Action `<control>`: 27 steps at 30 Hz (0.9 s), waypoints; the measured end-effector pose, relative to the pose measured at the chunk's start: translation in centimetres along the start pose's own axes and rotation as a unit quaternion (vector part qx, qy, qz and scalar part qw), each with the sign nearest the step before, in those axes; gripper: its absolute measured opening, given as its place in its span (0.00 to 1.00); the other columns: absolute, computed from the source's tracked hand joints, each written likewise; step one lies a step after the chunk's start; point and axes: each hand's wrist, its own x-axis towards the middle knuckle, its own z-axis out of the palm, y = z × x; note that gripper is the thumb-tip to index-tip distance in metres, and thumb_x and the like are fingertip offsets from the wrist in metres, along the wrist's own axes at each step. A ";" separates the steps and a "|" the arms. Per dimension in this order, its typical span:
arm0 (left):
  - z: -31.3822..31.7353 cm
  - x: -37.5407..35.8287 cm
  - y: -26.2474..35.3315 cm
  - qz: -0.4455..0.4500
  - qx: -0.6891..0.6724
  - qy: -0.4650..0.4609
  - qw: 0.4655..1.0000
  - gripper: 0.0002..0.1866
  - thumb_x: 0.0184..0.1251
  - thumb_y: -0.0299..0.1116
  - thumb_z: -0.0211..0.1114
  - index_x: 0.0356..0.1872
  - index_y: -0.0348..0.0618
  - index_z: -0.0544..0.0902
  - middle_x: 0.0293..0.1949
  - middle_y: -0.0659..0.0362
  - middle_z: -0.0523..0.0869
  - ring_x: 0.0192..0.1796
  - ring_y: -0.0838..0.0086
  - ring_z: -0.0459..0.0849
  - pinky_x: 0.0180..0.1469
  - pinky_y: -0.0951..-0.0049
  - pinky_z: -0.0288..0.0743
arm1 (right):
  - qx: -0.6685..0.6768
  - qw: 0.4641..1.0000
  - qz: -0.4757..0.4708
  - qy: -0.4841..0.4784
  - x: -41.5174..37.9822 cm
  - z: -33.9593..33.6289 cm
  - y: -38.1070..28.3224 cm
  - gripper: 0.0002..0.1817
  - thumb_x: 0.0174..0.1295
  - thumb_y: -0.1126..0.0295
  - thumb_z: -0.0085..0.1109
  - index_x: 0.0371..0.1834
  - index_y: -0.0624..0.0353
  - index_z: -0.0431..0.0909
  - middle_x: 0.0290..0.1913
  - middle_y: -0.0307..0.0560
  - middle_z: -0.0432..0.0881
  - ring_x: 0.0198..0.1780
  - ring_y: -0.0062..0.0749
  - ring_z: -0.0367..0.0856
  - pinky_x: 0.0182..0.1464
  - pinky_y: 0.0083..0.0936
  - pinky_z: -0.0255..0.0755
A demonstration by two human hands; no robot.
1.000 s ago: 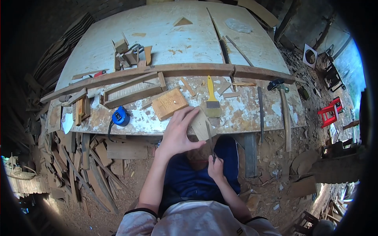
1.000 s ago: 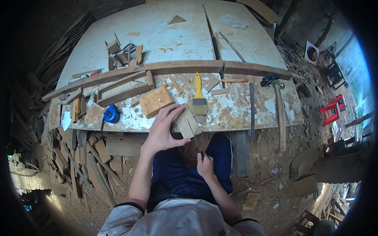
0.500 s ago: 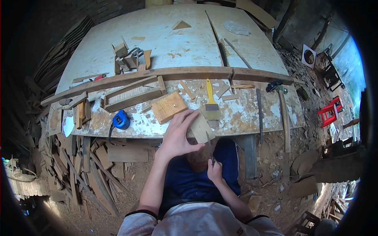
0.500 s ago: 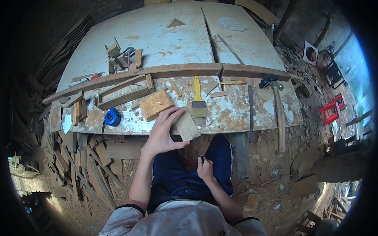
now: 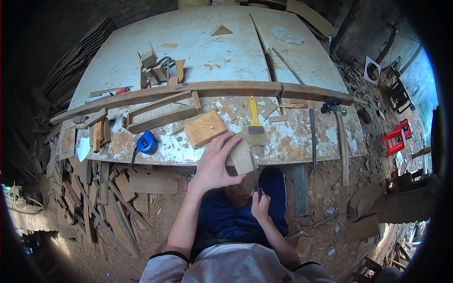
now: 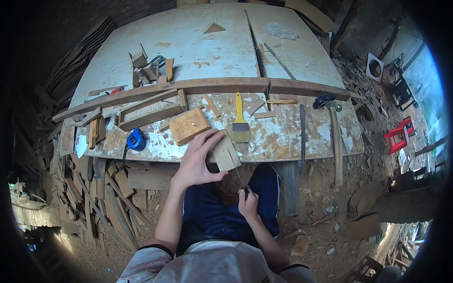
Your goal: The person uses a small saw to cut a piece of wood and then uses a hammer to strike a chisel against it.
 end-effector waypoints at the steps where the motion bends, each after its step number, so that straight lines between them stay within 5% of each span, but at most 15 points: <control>1: 0.1 0.0 -0.1 0.002 -0.001 0.000 1.000 0.58 0.44 0.49 0.89 0.83 0.46 0.77 0.79 0.46 0.76 0.81 0.44 0.74 0.83 0.47 0.70 | 0.000 1.000 0.001 -0.005 0.0 0.0 0.0 0.15 0.84 0.65 0.58 0.40 0.65 0.81 0.31 0.61 0.86 0.35 0.67 0.90 0.38 0.52 0.80; 19: 0.2 0.1 0.0 0.002 0.007 0.002 1.000 0.60 0.48 0.54 0.91 0.85 0.44 0.74 0.78 0.47 0.77 0.79 0.46 0.76 0.82 0.47 0.70 | -0.050 0.998 -0.040 0.012 0.1 1.0 1.9 0.15 0.83 0.66 0.58 0.42 0.69 0.82 0.36 0.68 0.87 0.40 0.75 0.87 0.42 0.60 0.78; 27: 0.3 0.0 -0.2 0.008 0.005 0.005 1.000 0.60 0.48 0.53 0.91 0.84 0.43 0.74 0.78 0.47 0.78 0.79 0.47 0.76 0.82 0.48 0.70 | -0.049 0.998 -0.021 -0.014 0.3 1.2 1.5 0.15 0.83 0.66 0.58 0.39 0.67 0.82 0.31 0.68 0.84 0.36 0.76 0.86 0.39 0.60 0.78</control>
